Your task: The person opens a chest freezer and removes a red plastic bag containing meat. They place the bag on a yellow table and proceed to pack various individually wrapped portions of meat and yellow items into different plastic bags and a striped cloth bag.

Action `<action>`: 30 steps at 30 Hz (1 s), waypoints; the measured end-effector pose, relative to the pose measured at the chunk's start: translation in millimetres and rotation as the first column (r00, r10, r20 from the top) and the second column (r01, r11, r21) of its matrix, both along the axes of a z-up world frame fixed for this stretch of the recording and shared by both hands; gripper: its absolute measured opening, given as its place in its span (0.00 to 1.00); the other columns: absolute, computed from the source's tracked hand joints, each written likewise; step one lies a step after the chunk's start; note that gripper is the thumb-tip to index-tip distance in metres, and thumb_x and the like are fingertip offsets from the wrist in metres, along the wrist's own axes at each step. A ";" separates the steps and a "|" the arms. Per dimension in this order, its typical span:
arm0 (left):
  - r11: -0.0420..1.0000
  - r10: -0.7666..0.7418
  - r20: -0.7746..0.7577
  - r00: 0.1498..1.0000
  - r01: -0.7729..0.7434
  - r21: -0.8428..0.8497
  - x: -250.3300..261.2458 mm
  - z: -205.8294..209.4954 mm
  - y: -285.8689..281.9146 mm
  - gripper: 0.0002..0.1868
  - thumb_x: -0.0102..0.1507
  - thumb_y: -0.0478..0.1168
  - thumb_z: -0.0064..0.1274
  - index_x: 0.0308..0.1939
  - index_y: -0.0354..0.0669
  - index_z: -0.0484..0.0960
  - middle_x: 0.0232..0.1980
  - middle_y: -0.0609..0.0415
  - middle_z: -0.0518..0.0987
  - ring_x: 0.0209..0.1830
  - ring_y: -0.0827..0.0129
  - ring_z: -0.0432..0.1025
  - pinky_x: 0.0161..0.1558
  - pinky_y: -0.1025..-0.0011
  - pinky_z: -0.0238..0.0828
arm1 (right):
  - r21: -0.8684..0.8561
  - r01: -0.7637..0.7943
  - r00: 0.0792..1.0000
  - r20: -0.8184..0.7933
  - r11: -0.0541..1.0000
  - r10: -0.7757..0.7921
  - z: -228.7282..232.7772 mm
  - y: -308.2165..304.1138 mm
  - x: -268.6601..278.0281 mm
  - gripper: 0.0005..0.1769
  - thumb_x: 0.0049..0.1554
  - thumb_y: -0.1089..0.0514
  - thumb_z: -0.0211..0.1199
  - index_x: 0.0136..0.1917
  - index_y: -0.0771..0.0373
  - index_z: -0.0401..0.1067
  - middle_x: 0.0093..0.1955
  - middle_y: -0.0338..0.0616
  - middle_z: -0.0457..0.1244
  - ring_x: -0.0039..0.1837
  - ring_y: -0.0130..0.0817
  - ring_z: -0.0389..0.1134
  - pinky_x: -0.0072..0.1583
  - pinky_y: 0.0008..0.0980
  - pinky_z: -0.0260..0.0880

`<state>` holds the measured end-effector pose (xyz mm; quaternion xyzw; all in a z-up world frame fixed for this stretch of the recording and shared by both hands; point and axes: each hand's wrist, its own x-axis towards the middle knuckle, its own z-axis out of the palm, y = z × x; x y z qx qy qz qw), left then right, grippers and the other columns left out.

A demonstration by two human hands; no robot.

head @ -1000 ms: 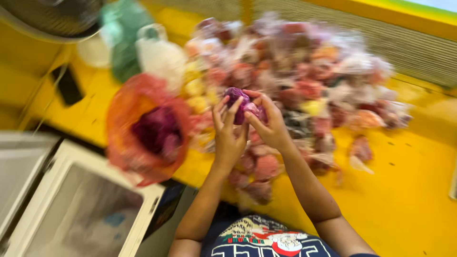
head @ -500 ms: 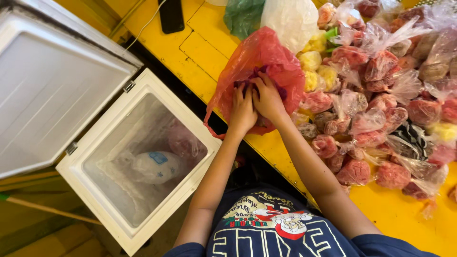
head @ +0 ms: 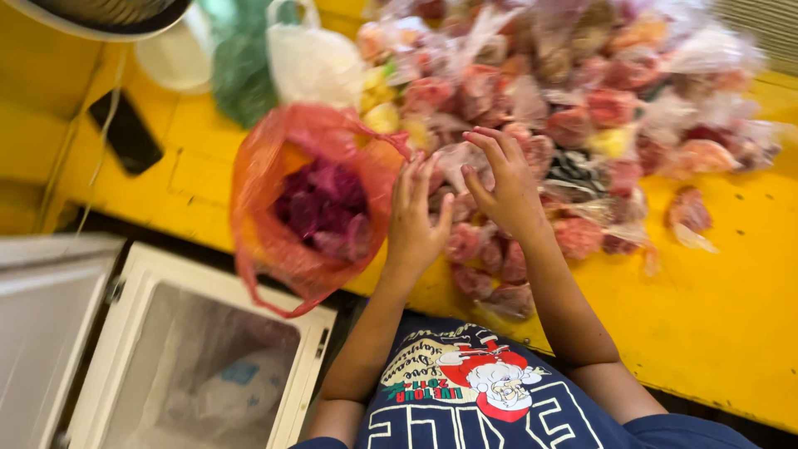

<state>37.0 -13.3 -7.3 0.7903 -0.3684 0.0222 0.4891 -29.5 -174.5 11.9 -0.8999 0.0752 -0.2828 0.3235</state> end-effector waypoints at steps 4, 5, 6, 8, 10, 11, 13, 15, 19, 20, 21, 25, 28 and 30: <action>0.990 0.107 0.123 0.987 -0.118 0.083 -10.2 7.5 -52.2 0.34 0.62 0.47 0.59 0.72 0.50 0.68 0.77 0.35 0.59 0.78 0.35 0.49 0.75 0.39 0.43 | -0.082 0.148 0.988 -0.027 0.986 -0.150 -10.0 -53.3 -25.7 0.26 0.60 0.61 0.66 0.70 0.62 0.68 0.70 0.56 0.60 0.71 0.55 0.62 0.71 0.47 0.62; 0.978 0.148 0.176 0.973 -0.170 0.118 -15.2 5.6 -62.4 0.35 0.60 0.49 0.60 0.71 0.51 0.68 0.77 0.31 0.56 0.77 0.30 0.45 0.72 0.34 0.38 | -0.107 0.171 0.984 -0.035 0.979 -0.176 -13.1 -64.1 -32.3 0.26 0.60 0.60 0.66 0.71 0.61 0.68 0.70 0.56 0.60 0.72 0.56 0.61 0.71 0.47 0.61; 0.981 0.114 0.180 0.977 -0.139 0.134 -21.6 1.5 -72.3 0.36 0.60 0.50 0.60 0.71 0.49 0.68 0.77 0.29 0.55 0.77 0.27 0.44 0.71 0.33 0.36 | -0.098 0.204 0.978 -0.033 0.974 -0.208 -18.1 -75.4 -39.2 0.27 0.60 0.60 0.66 0.71 0.61 0.67 0.70 0.56 0.60 0.72 0.56 0.60 0.71 0.48 0.60; 0.984 0.046 0.192 0.980 -0.077 0.159 -29.6 -7.8 -98.7 0.38 0.60 0.52 0.58 0.72 0.45 0.66 0.77 0.27 0.52 0.76 0.22 0.40 0.68 0.30 0.32 | -0.082 0.267 0.963 -0.021 0.960 -0.270 -28.2 -101.0 -52.0 0.28 0.59 0.59 0.67 0.71 0.60 0.67 0.71 0.55 0.60 0.73 0.56 0.59 0.73 0.49 0.59; 0.978 -0.142 0.205 0.968 0.104 0.182 -24.9 -17.1 -139.9 0.34 0.64 0.50 0.55 0.73 0.46 0.67 0.77 0.33 0.57 0.78 0.26 0.42 0.72 0.32 0.35 | -0.144 0.295 0.955 0.008 0.945 -0.297 -38.1 -134.4 -57.5 0.29 0.59 0.59 0.68 0.72 0.59 0.66 0.72 0.55 0.59 0.74 0.57 0.57 0.75 0.51 0.56; 0.962 -0.234 0.209 0.950 0.194 0.195 -18.6 -21.9 -165.6 0.32 0.66 0.48 0.53 0.73 0.46 0.67 0.77 0.36 0.59 0.79 0.28 0.43 0.74 0.32 0.37 | -0.175 0.309 0.950 0.021 0.935 -0.310 -43.9 -154.1 -57.3 0.29 0.58 0.59 0.68 0.72 0.59 0.66 0.73 0.54 0.58 0.74 0.57 0.57 0.76 0.52 0.54; 0.940 -0.328 0.362 0.872 0.264 0.215 2.9 -30.7 -235.0 0.27 0.69 0.46 0.50 0.72 0.48 0.69 0.75 0.42 0.65 0.81 0.36 0.48 0.77 0.34 0.41 | -0.200 0.309 0.951 0.061 0.930 -0.303 -53.1 -206.6 -47.9 0.34 0.56 0.61 0.65 0.75 0.59 0.64 0.76 0.55 0.56 0.77 0.58 0.54 0.77 0.52 0.53; 0.934 -0.351 0.494 0.795 0.259 0.247 34.3 -34.3 -316.4 0.25 0.66 0.45 0.50 0.67 0.46 0.72 0.73 0.42 0.68 0.79 0.38 0.50 0.76 0.35 0.44 | -0.271 0.329 0.943 0.052 0.905 -0.327 -56.8 -263.8 -22.1 0.37 0.56 0.61 0.62 0.78 0.59 0.61 0.79 0.57 0.54 0.79 0.60 0.52 0.77 0.54 0.52; 0.832 -0.450 0.433 0.781 0.191 0.521 88.9 -53.9 -410.6 0.27 0.65 0.51 0.50 0.67 0.51 0.70 0.75 0.47 0.63 0.79 0.42 0.50 0.73 0.37 0.43 | -0.296 0.398 0.831 -0.284 0.868 -0.478 -68.9 -336.3 11.6 0.38 0.57 0.47 0.64 0.77 0.53 0.59 0.76 0.61 0.52 0.76 0.63 0.49 0.72 0.61 0.47; 0.773 -0.474 0.364 0.802 0.182 0.607 95.2 -61.1 -412.3 0.29 0.62 0.52 0.50 0.67 0.53 0.70 0.74 0.47 0.61 0.77 0.43 0.50 0.70 0.36 0.42 | -0.262 0.421 0.763 -0.416 0.869 -0.495 -74.3 -341.6 12.8 0.39 0.55 0.41 0.66 0.75 0.51 0.59 0.73 0.61 0.53 0.74 0.64 0.48 0.71 0.63 0.45; 0.798 -0.390 0.350 0.852 0.123 0.589 98.8 -67.6 -406.3 0.34 0.61 0.56 0.50 0.70 0.53 0.68 0.75 0.44 0.61 0.73 0.41 0.53 0.69 0.38 0.43 | -0.216 0.479 0.743 -0.416 0.851 -0.524 -79.5 -343.5 10.7 0.38 0.56 0.41 0.63 0.76 0.50 0.58 0.74 0.60 0.53 0.74 0.62 0.50 0.71 0.65 0.44; 0.741 -0.151 0.297 0.943 -0.091 0.665 98.0 -77.1 -355.0 0.30 0.66 0.59 0.48 0.64 0.45 0.71 0.65 0.38 0.67 0.68 0.43 0.61 0.71 0.40 0.46 | -0.049 0.698 0.633 -0.424 0.714 -0.648 -93.5 -337.7 -17.0 0.33 0.59 0.41 0.57 0.75 0.46 0.59 0.71 0.52 0.59 0.75 0.52 0.58 0.76 0.65 0.45; 0.860 -0.043 0.202 0.978 -0.067 0.506 100.2 -84.4 -313.8 0.29 0.66 0.56 0.50 0.66 0.44 0.71 0.65 0.39 0.68 0.66 0.45 0.64 0.66 0.48 0.56 | -0.239 0.748 0.579 -0.220 0.619 -0.785 -107.9 -323.2 -31.1 0.31 0.58 0.43 0.62 0.72 0.47 0.63 0.73 0.59 0.57 0.73 0.59 0.54 0.69 0.68 0.43; 0.913 -0.031 0.270 0.962 -0.083 0.399 111.3 -82.8 -320.7 0.27 0.68 0.55 0.50 0.66 0.46 0.71 0.67 0.41 0.69 0.69 0.47 0.63 0.68 0.50 0.57 | -0.281 0.688 0.679 -0.079 0.669 -0.730 -108.0 -329.0 -17.7 0.32 0.58 0.45 0.63 0.73 0.51 0.61 0.75 0.63 0.54 0.75 0.63 0.50 0.69 0.69 0.43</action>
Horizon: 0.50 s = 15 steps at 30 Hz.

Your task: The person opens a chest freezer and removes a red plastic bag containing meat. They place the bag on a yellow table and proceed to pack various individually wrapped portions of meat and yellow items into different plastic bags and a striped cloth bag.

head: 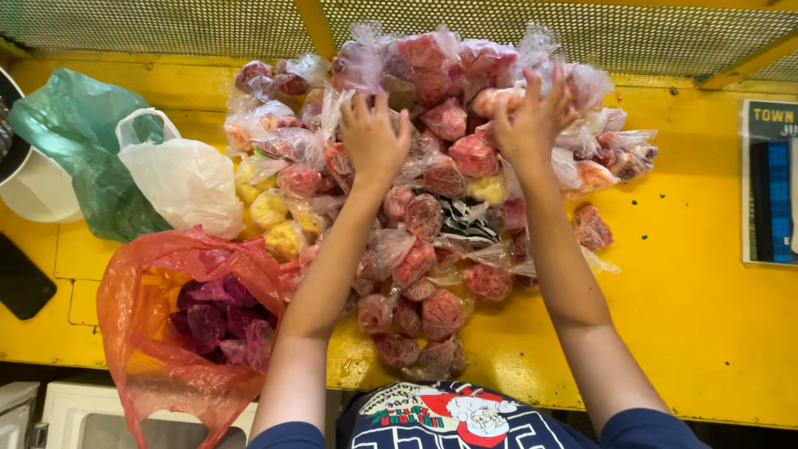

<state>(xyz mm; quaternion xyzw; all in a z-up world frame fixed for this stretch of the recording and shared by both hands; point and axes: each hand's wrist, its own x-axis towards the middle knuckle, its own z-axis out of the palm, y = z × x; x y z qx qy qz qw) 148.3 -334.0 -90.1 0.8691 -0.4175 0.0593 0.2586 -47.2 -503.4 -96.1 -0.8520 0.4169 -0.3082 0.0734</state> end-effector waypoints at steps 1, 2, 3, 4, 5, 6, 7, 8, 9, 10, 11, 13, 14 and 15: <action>0.999 -0.021 0.116 0.993 0.025 -0.035 5.4 0.9 -12.6 0.25 0.68 0.55 0.51 0.64 0.47 0.72 0.69 0.43 0.69 0.71 0.48 0.63 0.70 0.50 0.55 | 0.025 -0.125 0.990 0.066 0.992 0.123 1.6 -6.1 12.8 0.33 0.60 0.47 0.60 0.76 0.54 0.59 0.76 0.62 0.54 0.77 0.62 0.50 0.73 0.68 0.44; 0.997 -0.037 0.226 0.974 0.052 -0.063 7.5 -1.2 -24.6 0.24 0.68 0.54 0.51 0.63 0.48 0.72 0.70 0.44 0.68 0.73 0.49 0.62 0.72 0.50 0.53 | 0.045 -0.250 0.961 0.131 0.967 0.243 2.2 -11.0 24.2 0.35 0.62 0.49 0.57 0.79 0.56 0.56 0.77 0.60 0.53 0.79 0.61 0.49 0.76 0.66 0.45; 0.984 -0.171 0.286 0.943 0.175 0.011 10.0 -1.3 -45.0 0.27 0.68 0.55 0.50 0.66 0.47 0.71 0.70 0.45 0.68 0.73 0.50 0.61 0.72 0.48 0.51 | 0.001 -0.304 0.952 0.019 0.953 0.304 1.6 -14.2 41.1 0.33 0.62 0.49 0.58 0.78 0.55 0.59 0.77 0.60 0.53 0.80 0.61 0.49 0.76 0.66 0.44; 0.953 -0.304 0.338 0.891 0.292 0.087 13.9 0.1 -63.5 0.30 0.67 0.56 0.49 0.69 0.46 0.70 0.70 0.46 0.68 0.74 0.50 0.61 0.72 0.47 0.49 | -0.043 -0.362 0.929 -0.093 0.931 0.357 1.3 -17.1 62.3 0.32 0.61 0.49 0.58 0.78 0.54 0.62 0.78 0.60 0.54 0.80 0.62 0.48 0.75 0.65 0.42; 0.943 -0.304 0.259 0.917 0.251 0.218 15.6 -2.0 -69.2 0.32 0.66 0.59 0.48 0.69 0.49 0.68 0.70 0.45 0.66 0.74 0.49 0.59 0.72 0.46 0.46 | -0.080 -0.422 0.894 -0.207 0.903 0.399 1.3 -20.6 74.8 0.32 0.60 0.49 0.58 0.77 0.52 0.64 0.78 0.60 0.54 0.80 0.63 0.48 0.75 0.65 0.41; 0.914 -0.291 0.181 0.939 0.217 0.344 17.5 -1.9 -75.4 0.34 0.64 0.62 0.47 0.70 0.52 0.66 0.70 0.44 0.65 0.73 0.47 0.57 0.72 0.45 0.43 | -0.103 -0.401 0.895 -0.256 0.910 0.365 0.3 -22.8 83.8 0.34 0.55 0.46 0.59 0.74 0.53 0.66 0.79 0.59 0.53 0.80 0.65 0.46 0.74 0.69 0.36; 0.865 -0.264 0.105 0.959 0.187 0.465 19.3 -1.7 -76.0 0.36 0.63 0.65 0.46 0.71 0.56 0.65 0.70 0.44 0.64 0.73 0.46 0.54 0.73 0.44 0.39 | -0.127 -0.381 0.894 -0.302 0.916 0.330 -3.0 -20.8 89.7 0.37 0.50 0.42 0.60 0.71 0.54 0.67 0.80 0.59 0.52 0.80 0.66 0.45 0.73 0.73 0.32; 0.865 -0.167 0.106 0.980 0.094 0.494 22.6 -0.3 -72.9 0.36 0.64 0.65 0.45 0.71 0.53 0.65 0.71 0.44 0.63 0.72 0.46 0.56 0.72 0.42 0.40 | -0.154 -0.360 0.892 -0.347 0.920 0.291 -4.1 -21.0 93.3 0.39 0.44 0.39 0.61 0.67 0.54 0.69 0.80 0.59 0.51 0.80 0.68 0.43 0.72 0.77 0.28; 0.854 -0.068 0.110 0.992 0.000 0.521 27.0 1.8 -65.3 0.36 0.66 0.66 0.43 0.72 0.51 0.66 0.72 0.44 0.63 0.72 0.46 0.57 0.71 0.39 0.42 | -0.061 -0.254 0.882 -0.425 0.965 0.205 -5.4 -19.2 93.3 0.33 0.50 0.38 0.59 0.65 0.55 0.71 0.82 0.57 0.47 0.82 0.65 0.42 0.74 0.72 0.28; 0.832 0.036 0.115 0.993 -0.093 0.547 29.5 2.4 -52.4 0.36 0.68 0.66 0.42 0.72 0.49 0.66 0.73 0.44 0.63 0.71 0.45 0.58 0.70 0.37 0.43 | 0.021 -0.135 0.854 -0.505 0.991 0.127 -7.5 -15.2 85.9 0.29 0.56 0.37 0.57 0.63 0.55 0.74 0.83 0.56 0.44 0.83 0.61 0.40 0.76 0.68 0.28; 0.849 0.006 0.086 0.996 -0.051 0.526 35.5 5.1 -41.2 0.36 0.67 0.66 0.43 0.71 0.50 0.67 0.73 0.45 0.63 0.72 0.47 0.59 0.70 0.38 0.44 | 0.090 -0.005 0.809 -0.585 0.996 0.057 -7.8 -11.8 80.9 0.27 0.62 0.35 0.54 0.60 0.56 0.76 0.84 0.54 0.41 0.84 0.57 0.38 0.78 0.63 0.28; 0.869 -0.048 0.010 0.999 0.037 0.494 33.4 1.0 -9.0 0.35 0.65 0.66 0.46 0.70 0.52 0.70 0.74 0.47 0.63 0.74 0.49 0.59 0.71 0.40 0.46 | 0.067 0.003 0.843 -0.537 0.998 0.034 -10.6 3.4 58.1 0.31 0.63 0.34 0.55 0.62 0.61 0.75 0.83 0.56 0.39 0.81 0.61 0.38 0.76 0.68 0.28; 0.856 -0.066 0.041 0.997 0.036 0.516 37.2 4.1 -3.4 0.39 0.61 0.67 0.48 0.69 0.51 0.70 0.73 0.46 0.63 0.74 0.47 0.58 0.71 0.37 0.45 | 0.047 0.006 0.865 -0.501 0.999 0.018 -6.0 6.3 55.5 0.33 0.63 0.33 0.56 0.62 0.64 0.75 0.83 0.57 0.38 0.79 0.63 0.38 0.75 0.70 0.28; 0.842 -0.085 0.072 0.994 0.033 0.538 40.6 6.9 -0.9 0.42 0.57 0.68 0.50 0.69 0.51 0.70 0.72 0.45 0.63 0.73 0.45 0.56 0.71 0.35 0.43 | 0.058 -0.012 0.858 -0.513 0.998 0.040 -1.2 9.3 54.6 0.33 0.60 0.34 0.58 0.61 0.64 0.75 0.83 0.58 0.37 0.79 0.65 0.38 0.74 0.70 0.28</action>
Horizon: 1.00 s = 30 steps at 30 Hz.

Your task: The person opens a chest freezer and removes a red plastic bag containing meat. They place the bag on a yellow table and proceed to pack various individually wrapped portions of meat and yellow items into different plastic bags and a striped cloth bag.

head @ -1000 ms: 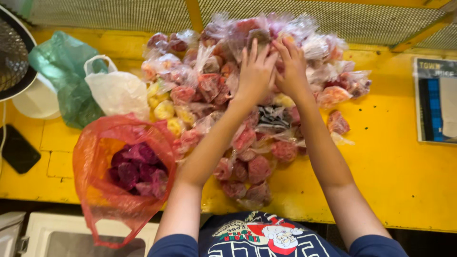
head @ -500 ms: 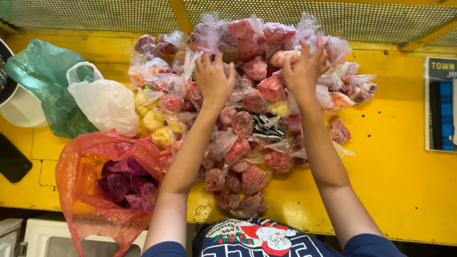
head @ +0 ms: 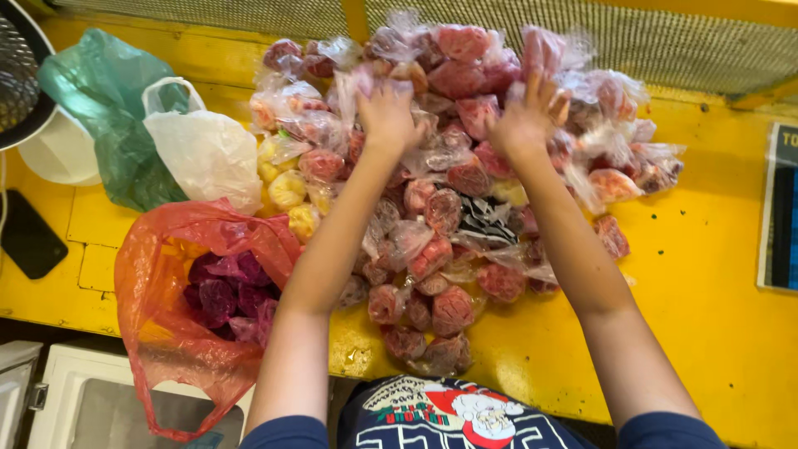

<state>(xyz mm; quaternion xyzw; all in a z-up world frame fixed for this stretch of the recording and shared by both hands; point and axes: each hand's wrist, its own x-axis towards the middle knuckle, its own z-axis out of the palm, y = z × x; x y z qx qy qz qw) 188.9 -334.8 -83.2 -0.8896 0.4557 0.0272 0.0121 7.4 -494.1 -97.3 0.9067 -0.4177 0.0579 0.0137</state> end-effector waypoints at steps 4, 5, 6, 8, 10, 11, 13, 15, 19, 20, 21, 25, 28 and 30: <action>0.950 0.027 0.017 0.999 -0.021 -0.310 13.4 -1.9 -19.0 0.25 0.68 0.58 0.50 0.64 0.51 0.78 0.68 0.42 0.73 0.74 0.50 0.63 0.73 0.48 0.55 | 0.008 -0.345 0.919 0.207 0.939 0.336 -1.2 12.5 39.3 0.27 0.56 0.40 0.61 0.62 0.57 0.76 0.82 0.58 0.42 0.80 0.65 0.39 0.73 0.69 0.31; 0.939 0.003 0.188 0.982 0.062 -0.339 15.0 -7.8 -25.7 0.23 0.67 0.55 0.53 0.62 0.52 0.78 0.67 0.45 0.74 0.74 0.50 0.63 0.74 0.47 0.55 | -0.050 -0.476 0.838 0.276 0.878 0.471 -9.0 13.9 58.7 0.26 0.57 0.41 0.61 0.63 0.56 0.75 0.81 0.57 0.44 0.80 0.64 0.40 0.74 0.70 0.31; 0.924 -0.015 0.355 0.935 0.148 -0.352 17.6 -14.8 -30.8 0.20 0.66 0.52 0.55 0.60 0.54 0.78 0.67 0.48 0.75 0.74 0.51 0.64 0.74 0.47 0.56 | -0.123 -0.521 0.814 0.227 0.845 0.535 -18.3 12.9 78.9 0.25 0.58 0.42 0.61 0.64 0.54 0.75 0.80 0.57 0.47 0.81 0.63 0.41 0.75 0.70 0.31; 0.928 -0.040 0.337 0.941 0.160 -0.336 24.6 -27.9 -40.8 0.23 0.62 0.51 0.58 0.61 0.57 0.77 0.64 0.49 0.75 0.70 0.50 0.65 0.70 0.46 0.58 | -0.281 -0.528 0.822 0.070 0.802 0.565 -42.2 8.4 107.6 0.24 0.59 0.44 0.60 0.67 0.50 0.74 0.78 0.55 0.52 0.82 0.62 0.43 0.76 0.70 0.31; 0.964 -0.021 -0.038 0.999 0.010 -0.265 35.6 -33.0 -49.5 0.32 0.56 0.55 0.58 0.65 0.60 0.75 0.61 0.46 0.75 0.64 0.47 0.66 0.62 0.45 0.59 | -0.297 -0.470 0.864 0.037 0.831 0.502 -62.1 -3.3 120.7 0.23 0.61 0.45 0.60 0.69 0.46 0.74 0.76 0.54 0.57 0.83 0.60 0.44 0.77 0.70 0.31; 0.967 -0.023 -0.033 0.999 0.014 -0.255 38.0 -37.2 -51.1 0.32 0.56 0.55 0.58 0.65 0.62 0.74 0.61 0.46 0.75 0.64 0.47 0.66 0.62 0.46 0.60 | -0.261 -0.439 0.878 0.079 0.860 0.472 -73.0 -6.6 122.8 0.20 0.64 0.47 0.58 0.68 0.40 0.74 0.74 0.56 0.58 0.84 0.60 0.44 0.77 0.73 0.30; 0.975 -0.032 -0.034 0.999 0.024 -0.221 32.7 -49.0 -50.6 0.32 0.56 0.54 0.58 0.65 0.67 0.74 0.61 0.46 0.75 0.63 0.48 0.67 0.61 0.47 0.61 | -0.457 -0.365 0.900 0.050 0.811 0.433 -94.5 -9.1 116.1 0.22 0.62 0.49 0.55 0.69 0.38 0.74 0.77 0.54 0.57 0.85 0.56 0.43 0.76 0.69 0.30; 0.969 -0.018 0.044 0.999 0.028 -0.244 23.9 -59.4 -50.2 0.29 0.56 0.51 0.56 0.63 0.70 0.75 0.61 0.46 0.75 0.61 0.48 0.68 0.60 0.47 0.61 | -0.506 -0.326 0.916 0.040 0.799 0.400 -107.6 -5.0 102.0 0.21 0.63 0.51 0.55 0.68 0.39 0.74 0.78 0.53 0.56 0.85 0.55 0.43 0.77 0.67 0.29; 0.917 -0.060 0.128 0.990 0.105 -0.385 27.2 -71.0 -45.6 0.29 0.64 0.39 0.47 0.68 0.75 0.75 0.60 0.40 0.75 0.56 0.45 0.69 0.58 0.49 0.65 | -0.441 -0.282 0.948 0.010 0.852 0.319 -87.0 -5.5 76.0 0.17 0.60 0.55 0.61 0.62 0.43 0.75 0.78 0.56 0.53 0.81 0.58 0.46 0.76 0.66 0.31; 0.937 -0.041 0.085 0.996 0.068 -0.343 34.4 -74.0 -39.4 0.25 0.66 0.40 0.45 0.66 0.73 0.76 0.61 0.42 0.75 0.58 0.45 0.69 0.59 0.50 0.64 | -0.444 -0.258 0.958 -0.006 0.858 0.285 -76.8 -4.5 70.8 0.18 0.57 0.55 0.64 0.61 0.43 0.75 0.78 0.57 0.53 0.81 0.59 0.46 0.75 0.65 0.32; 0.952 -0.019 0.047 0.999 0.033 -0.303 42.8 -75.9 -32.1 0.22 0.67 0.41 0.44 0.63 0.71 0.78 0.61 0.43 0.75 0.60 0.45 0.68 0.60 0.50 0.64 | -0.352 -0.226 0.967 0.035 0.909 0.254 -63.1 -7.6 62.4 0.22 0.52 0.54 0.68 0.61 0.47 0.75 0.77 0.60 0.53 0.80 0.59 0.47 0.74 0.65 0.34; 0.968 -0.061 -0.010 0.998 0.057 -0.245 56.7 -80.1 -2.1 0.15 0.69 0.43 0.43 0.57 0.58 0.81 0.69 0.46 0.72 0.68 0.48 0.66 0.66 0.53 0.63 | -0.033 -0.083 0.974 0.211 0.996 0.088 -8.2 -29.9 21.6 0.42 0.49 0.39 0.75 0.69 0.60 0.67 0.69 0.68 0.54 0.73 0.63 0.50 0.69 0.71 0.38; 0.826 -0.011 0.258 0.966 0.155 -0.542 33.8 -67.7 0.3 0.23 0.64 0.41 0.44 0.63 0.53 0.79 0.66 0.39 0.73 0.75 0.42 0.58 0.72 0.51 0.54 | 0.019 0.071 0.963 0.260 0.997 -0.073 9.3 -38.8 -10.7 0.45 0.52 0.36 0.72 0.72 0.64 0.62 0.69 0.64 0.55 0.73 0.62 0.51 0.67 0.77 0.37; 0.831 -0.141 0.219 0.966 0.235 -0.505 6.2 -51.6 -5.9 0.25 0.63 0.47 0.43 0.64 0.53 0.78 0.71 0.39 0.71 0.79 0.44 0.52 0.77 0.49 0.42 | 0.163 0.186 0.937 0.266 0.969 -0.225 6.4 -43.1 -34.4 0.45 0.55 0.33 0.70 0.70 0.65 0.60 0.70 0.59 0.56 0.75 0.57 0.52 0.71 0.77 0.37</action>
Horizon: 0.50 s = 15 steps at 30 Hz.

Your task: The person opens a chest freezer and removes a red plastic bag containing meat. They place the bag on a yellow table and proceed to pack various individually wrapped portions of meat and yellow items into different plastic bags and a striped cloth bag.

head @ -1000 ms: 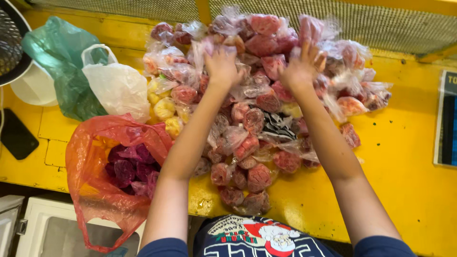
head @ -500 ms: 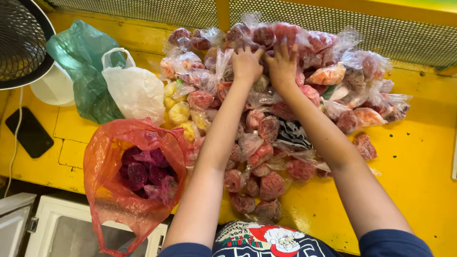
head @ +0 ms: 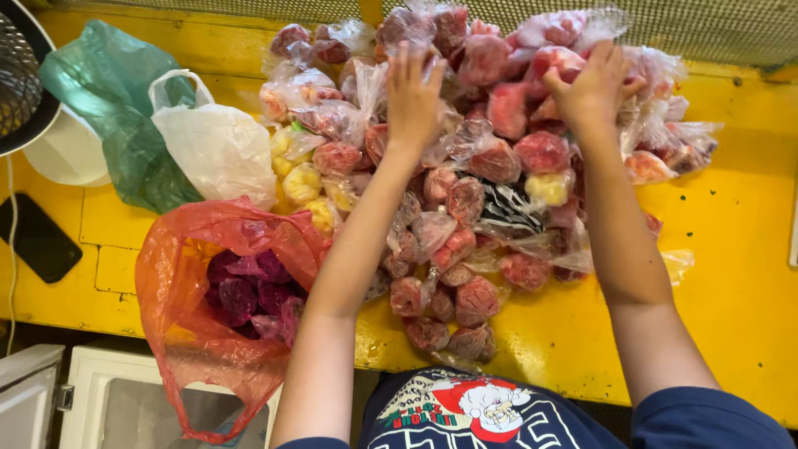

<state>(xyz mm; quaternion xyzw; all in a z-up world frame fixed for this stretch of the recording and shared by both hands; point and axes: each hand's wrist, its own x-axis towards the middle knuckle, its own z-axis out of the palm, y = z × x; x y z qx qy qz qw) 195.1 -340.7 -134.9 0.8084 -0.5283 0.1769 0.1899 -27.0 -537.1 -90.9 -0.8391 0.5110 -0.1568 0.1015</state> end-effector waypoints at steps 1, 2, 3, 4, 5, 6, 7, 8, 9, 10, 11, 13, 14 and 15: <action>0.998 -0.061 -0.018 0.998 0.062 0.025 -16.0 8.6 -4.5 0.26 0.63 0.50 0.42 0.64 0.53 0.78 0.73 0.39 0.69 0.81 0.45 0.49 0.79 0.48 0.37 | 0.002 0.025 0.999 0.048 1.000 -0.025 -5.4 -3.1 -13.7 0.44 0.56 0.33 0.69 0.71 0.65 0.59 0.70 0.58 0.57 0.75 0.57 0.52 0.71 0.76 0.37; 0.985 -0.068 -0.103 0.992 0.083 0.149 -33.1 16.5 -8.9 0.27 0.66 0.54 0.39 0.67 0.54 0.74 0.73 0.42 0.68 0.82 0.45 0.46 0.79 0.43 0.31 | 0.004 0.049 0.994 0.095 0.999 -0.050 -13.9 -5.6 -29.1 0.44 0.57 0.34 0.67 0.72 0.66 0.59 0.70 0.58 0.57 0.75 0.57 0.52 0.71 0.76 0.36; 0.956 -0.063 -0.186 0.980 0.113 0.270 -52.1 22.3 -10.6 0.29 0.68 0.58 0.35 0.70 0.55 0.71 0.73 0.44 0.67 0.84 0.46 0.43 0.78 0.37 0.26 | 0.008 0.075 0.987 0.142 0.997 -0.076 -23.3 -10.2 -46.2 0.44 0.59 0.34 0.65 0.73 0.66 0.58 0.69 0.57 0.57 0.75 0.57 0.52 0.71 0.75 0.35; 0.910 -0.047 -0.267 0.963 0.151 0.385 -73.3 26.4 -13.5 0.31 0.71 0.62 0.32 0.73 0.56 0.68 0.73 0.46 0.66 0.85 0.46 0.41 0.78 0.32 0.21 | -0.107 0.044 0.976 0.215 0.993 -0.020 -33.4 -16.6 -65.0 0.43 0.60 0.38 0.64 0.74 0.71 0.59 0.70 0.63 0.57 0.73 0.62 0.53 0.71 0.71 0.39; 0.906 -0.039 -0.269 0.962 0.148 0.396 -95.4 28.0 -16.3 0.41 0.69 0.69 0.33 0.78 0.48 0.60 0.75 0.41 0.62 0.83 0.42 0.40 0.76 0.33 0.19 | -0.226 0.022 0.958 0.283 0.974 0.044 -45.6 -22.8 -83.4 0.42 0.61 0.41 0.62 0.74 0.76 0.59 0.70 0.70 0.56 0.71 0.67 0.53 0.70 0.67 0.43; 0.902 -0.031 -0.271 0.962 0.144 0.407 -115.8 27.5 -18.5 0.54 0.67 0.77 0.34 0.83 0.40 0.52 0.77 0.36 0.57 0.81 0.39 0.40 0.75 0.33 0.17 | -0.344 0.010 0.934 0.339 0.939 0.114 -59.1 -30.5 -98.3 0.41 0.63 0.44 0.60 0.74 0.80 0.60 0.70 0.76 0.55 0.69 0.71 0.53 0.70 0.63 0.46; 0.938 -0.094 -0.373 0.923 0.207 0.278 -135.9 24.4 -19.7 0.55 0.64 0.76 0.40 0.83 0.44 0.51 0.77 0.33 0.57 0.80 0.40 0.42 0.75 0.33 0.19 | -0.121 0.070 0.934 0.356 0.990 -0.023 -73.5 -37.4 -114.4 0.36 0.65 0.41 0.56 0.70 0.77 0.63 0.66 0.72 0.58 0.66 0.66 0.58 0.70 0.58 0.52; 0.957 -0.166 -0.463 0.870 0.256 0.139 -155.5 18.9 -18.0 0.56 0.60 0.76 0.45 0.83 0.48 0.51 0.77 0.29 0.56 0.79 0.42 0.45 0.74 0.33 0.21 | 0.108 0.129 0.926 0.343 0.986 -0.159 -87.7 -41.4 -136.6 0.34 0.67 0.39 0.51 0.66 0.74 0.67 0.62 0.69 0.62 0.64 0.61 0.62 0.69 0.54 0.57; 0.957 -0.227 -0.408 0.884 0.280 0.076 -174.8 12.6 -17.0 0.53 0.60 0.75 0.47 0.80 0.51 0.54 0.78 0.30 0.57 0.79 0.41 0.47 0.75 0.37 0.25 | 0.329 0.183 0.908 0.304 0.926 -0.287 -101.2 -47.1 -154.3 0.33 0.69 0.37 0.46 0.63 0.71 0.70 0.58 0.65 0.65 0.62 0.56 0.66 0.69 0.49 0.62; 0.952 -0.284 -0.348 0.894 0.307 0.014 -191.6 6.3 -15.9 0.51 0.59 0.74 0.48 0.78 0.53 0.56 0.80 0.31 0.58 0.79 0.41 0.49 0.77 0.41 0.28 | 0.304 0.102 0.868 0.438 0.947 -0.233 -116.6 -50.5 -165.6 0.31 0.70 0.40 0.45 0.63 0.71 0.71 0.59 0.61 0.66 0.62 0.52 0.66 0.68 0.47 0.62; 0.941 -0.334 -0.290 0.897 0.335 -0.046 -206.3 0.0 -12.7 0.48 0.58 0.72 0.50 0.75 0.56 0.59 0.81 0.33 0.59 0.79 0.40 0.51 0.78 0.44 0.32 | 0.268 0.024 0.813 0.556 0.963 -0.175 -130.1 -49.9 -180.5 0.29 0.71 0.43 0.43 0.63 0.71 0.71 0.60 0.57 0.67 0.63 0.48 0.66 0.66 0.44 0.61; 0.850 -0.523 -0.322 0.789 0.513 -0.125 -220.5 -8.2 -10.0 0.48 0.58 0.69 0.50 0.75 0.49 0.59 0.77 0.40 0.64 0.77 0.42 0.56 0.76 0.44 0.41 | 0.308 -0.039 0.728 0.660 0.951 -0.184 -140.2 -51.5 -202.1 0.24 0.72 0.47 0.45 0.60 0.70 0.72 0.58 0.50 0.67 0.60 0.40 0.65 0.62 0.40 0.62; 0.790 -0.608 -0.329 0.722 0.589 -0.167 -219.8 -9.4 -10.0 0.48 0.58 0.67 0.51 0.75 0.45 0.59 0.75 0.44 0.66 0.77 0.43 0.59 0.76 0.44 0.46 | 0.392 -0.031 0.715 0.652 0.920 -0.253 -137.0 -49.6 -208.9 0.22 0.72 0.48 0.49 0.58 0.69 0.74 0.55 0.47 0.66 0.56 0.36 0.63 0.59 0.38 0.62; 0.765 -0.636 -0.336 0.695 0.625 -0.157 -212.5 -9.2 -12.4 0.44 0.61 0.68 0.51 0.74 0.50 0.63 0.75 0.46 0.67 0.77 0.45 0.61 0.76 0.46 0.49 | 0.472 -0.029 0.702 0.637 0.881 -0.318 -129.6 -44.8 -211.3 0.20 0.72 0.49 0.53 0.56 0.69 0.75 0.51 0.44 0.65 0.52 0.31 0.62 0.56 0.36 0.63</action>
